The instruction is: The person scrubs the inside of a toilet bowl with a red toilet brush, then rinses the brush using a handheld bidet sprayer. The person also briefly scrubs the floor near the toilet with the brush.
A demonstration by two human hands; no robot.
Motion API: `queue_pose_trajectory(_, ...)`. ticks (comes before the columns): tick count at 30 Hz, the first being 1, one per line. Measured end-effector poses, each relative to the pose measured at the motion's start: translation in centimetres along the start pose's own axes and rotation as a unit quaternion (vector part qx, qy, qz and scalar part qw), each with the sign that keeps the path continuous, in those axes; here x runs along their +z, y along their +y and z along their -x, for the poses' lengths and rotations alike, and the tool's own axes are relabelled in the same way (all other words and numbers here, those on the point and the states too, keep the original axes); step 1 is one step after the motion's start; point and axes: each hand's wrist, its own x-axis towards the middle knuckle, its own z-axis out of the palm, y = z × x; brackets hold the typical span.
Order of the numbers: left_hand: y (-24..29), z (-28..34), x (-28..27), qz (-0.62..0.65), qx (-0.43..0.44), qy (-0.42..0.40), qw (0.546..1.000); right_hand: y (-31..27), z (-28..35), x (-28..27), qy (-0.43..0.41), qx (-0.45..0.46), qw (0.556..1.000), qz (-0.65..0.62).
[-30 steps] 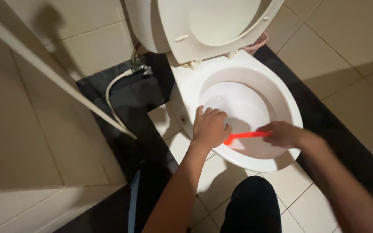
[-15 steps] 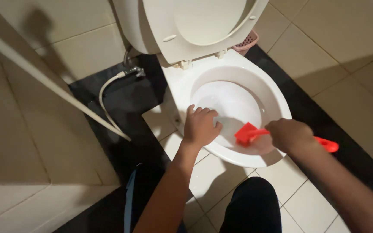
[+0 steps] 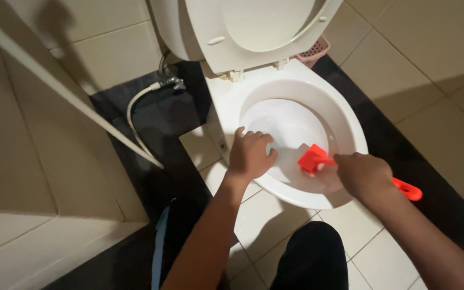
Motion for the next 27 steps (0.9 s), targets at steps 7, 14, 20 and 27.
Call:
queue_pose_trajectory(7, -0.2, -0.3, 0.1, -0.023, -0.014, -0.033, 0.999, -2.4, -5.6, 2.8, 0.067, 0.014, 0.997, -0.024)
queue_pose_trajectory(14, 0.2, 0.1, -0.2, -0.015, -0.017, -0.040, 0.999, -2.7, -6.9, 2.5, 0.188, -0.040, 0.981, -0.043)
queue_pose_trajectory(20, 0.3, 0.0, 0.2, -0.001, -0.022, -0.023, 0.999, 1.4, -4.3, 3.1, 0.087, 0.055, 0.994, -0.039)
queue_pose_trajectory(27, 0.6, -0.6, -0.1, -0.018, -0.032, -0.061, 0.997, -1.6, -8.1, 3.2, 0.182, -0.028, 0.982, -0.039)
